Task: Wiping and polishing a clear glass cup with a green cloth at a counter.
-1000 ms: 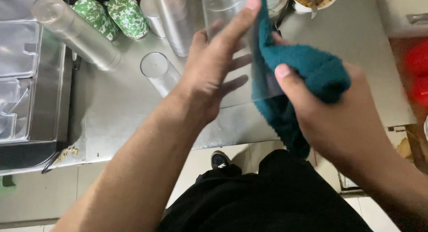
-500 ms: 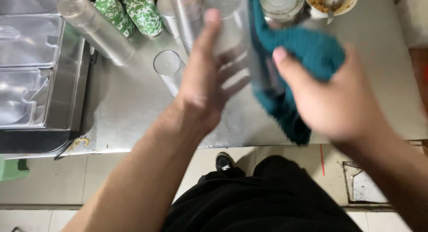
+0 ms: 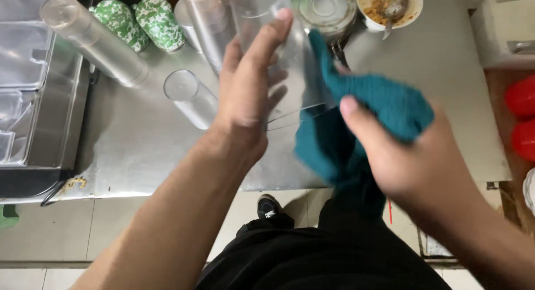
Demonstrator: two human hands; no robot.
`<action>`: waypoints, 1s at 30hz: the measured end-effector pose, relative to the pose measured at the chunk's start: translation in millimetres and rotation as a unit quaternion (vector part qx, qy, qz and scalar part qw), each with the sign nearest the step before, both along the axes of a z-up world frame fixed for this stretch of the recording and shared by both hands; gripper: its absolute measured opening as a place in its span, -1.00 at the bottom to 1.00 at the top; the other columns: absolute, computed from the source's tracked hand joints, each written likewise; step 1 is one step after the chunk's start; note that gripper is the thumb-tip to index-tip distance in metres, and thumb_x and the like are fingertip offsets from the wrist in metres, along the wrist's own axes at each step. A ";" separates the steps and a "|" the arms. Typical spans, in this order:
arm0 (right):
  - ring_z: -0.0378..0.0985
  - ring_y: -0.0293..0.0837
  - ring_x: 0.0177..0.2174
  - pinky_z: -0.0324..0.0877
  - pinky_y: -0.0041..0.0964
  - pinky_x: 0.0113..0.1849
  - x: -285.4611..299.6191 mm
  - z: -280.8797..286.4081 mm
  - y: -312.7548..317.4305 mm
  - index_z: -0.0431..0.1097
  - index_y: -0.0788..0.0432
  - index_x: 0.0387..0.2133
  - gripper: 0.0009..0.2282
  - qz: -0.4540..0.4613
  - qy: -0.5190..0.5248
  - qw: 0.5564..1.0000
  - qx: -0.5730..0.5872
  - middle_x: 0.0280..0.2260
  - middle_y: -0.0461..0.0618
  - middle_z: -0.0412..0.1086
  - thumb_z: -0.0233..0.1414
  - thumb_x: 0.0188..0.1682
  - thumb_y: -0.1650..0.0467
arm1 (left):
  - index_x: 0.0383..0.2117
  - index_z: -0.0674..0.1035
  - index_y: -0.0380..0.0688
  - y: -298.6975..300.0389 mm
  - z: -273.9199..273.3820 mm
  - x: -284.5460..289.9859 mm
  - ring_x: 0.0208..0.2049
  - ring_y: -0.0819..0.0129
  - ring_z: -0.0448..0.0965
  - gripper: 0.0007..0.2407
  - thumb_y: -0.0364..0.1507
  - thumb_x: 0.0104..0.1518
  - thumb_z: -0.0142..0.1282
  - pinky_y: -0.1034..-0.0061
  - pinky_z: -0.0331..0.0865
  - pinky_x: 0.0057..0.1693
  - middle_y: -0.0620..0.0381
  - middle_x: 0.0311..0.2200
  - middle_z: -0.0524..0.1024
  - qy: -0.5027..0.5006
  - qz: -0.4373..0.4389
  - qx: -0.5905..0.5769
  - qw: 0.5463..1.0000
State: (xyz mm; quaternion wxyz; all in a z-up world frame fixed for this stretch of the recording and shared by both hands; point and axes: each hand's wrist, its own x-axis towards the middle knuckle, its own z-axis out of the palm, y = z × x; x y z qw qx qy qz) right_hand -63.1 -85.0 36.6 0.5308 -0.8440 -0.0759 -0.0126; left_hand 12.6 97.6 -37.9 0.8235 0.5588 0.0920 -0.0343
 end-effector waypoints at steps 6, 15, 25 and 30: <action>0.48 -0.32 -0.38 0.41 -0.32 -0.32 53.8 -8.2 -53.2 0.54 0.18 -0.18 -0.81 -0.046 0.097 0.994 0.016 -0.36 -0.17 0.51 0.05 0.08 0.33 | 0.47 0.10 -0.12 -64.2 8.3 -9.9 0.09 -0.10 0.41 0.01 0.10 -0.12 0.31 0.01 0.39 0.12 -0.20 0.20 0.31 0.070 -0.044 -0.019 0.996; 0.61 -0.16 -0.24 0.51 -0.13 -0.22 62.8 -6.8 -148.2 0.45 0.21 -0.11 -0.79 -0.100 0.289 0.924 0.228 -0.22 -0.07 0.54 0.03 0.05 0.37 | 0.27 0.11 -0.28 -118.6 6.1 39.6 0.10 -0.06 0.45 -0.11 0.02 -0.04 0.37 -0.07 0.49 0.19 -0.31 0.13 0.28 -0.042 0.163 -0.137 0.976; 0.59 -0.02 -0.13 0.42 0.01 0.01 83.1 -6.7 -222.7 0.42 0.23 -0.01 -0.69 -0.048 0.417 0.826 0.377 -0.08 0.03 0.53 -0.07 0.06 0.32 | 0.31 0.15 -0.39 -239.9 13.3 23.7 0.17 0.05 0.43 -0.11 -0.02 0.06 0.46 0.25 0.34 0.27 -0.27 0.13 0.38 -0.183 0.138 -0.043 0.973; 0.58 -0.03 -0.14 0.39 -0.02 -0.03 83.0 -1.0 -244.7 0.43 0.29 0.00 -0.66 0.081 0.380 0.831 0.398 -0.13 0.04 0.56 -0.05 0.02 0.36 | 0.23 0.27 -0.34 -269.2 9.8 14.9 0.09 0.12 0.50 -0.27 -0.14 0.01 0.34 0.22 0.42 0.18 -0.15 0.06 0.46 0.001 0.091 -0.147 0.985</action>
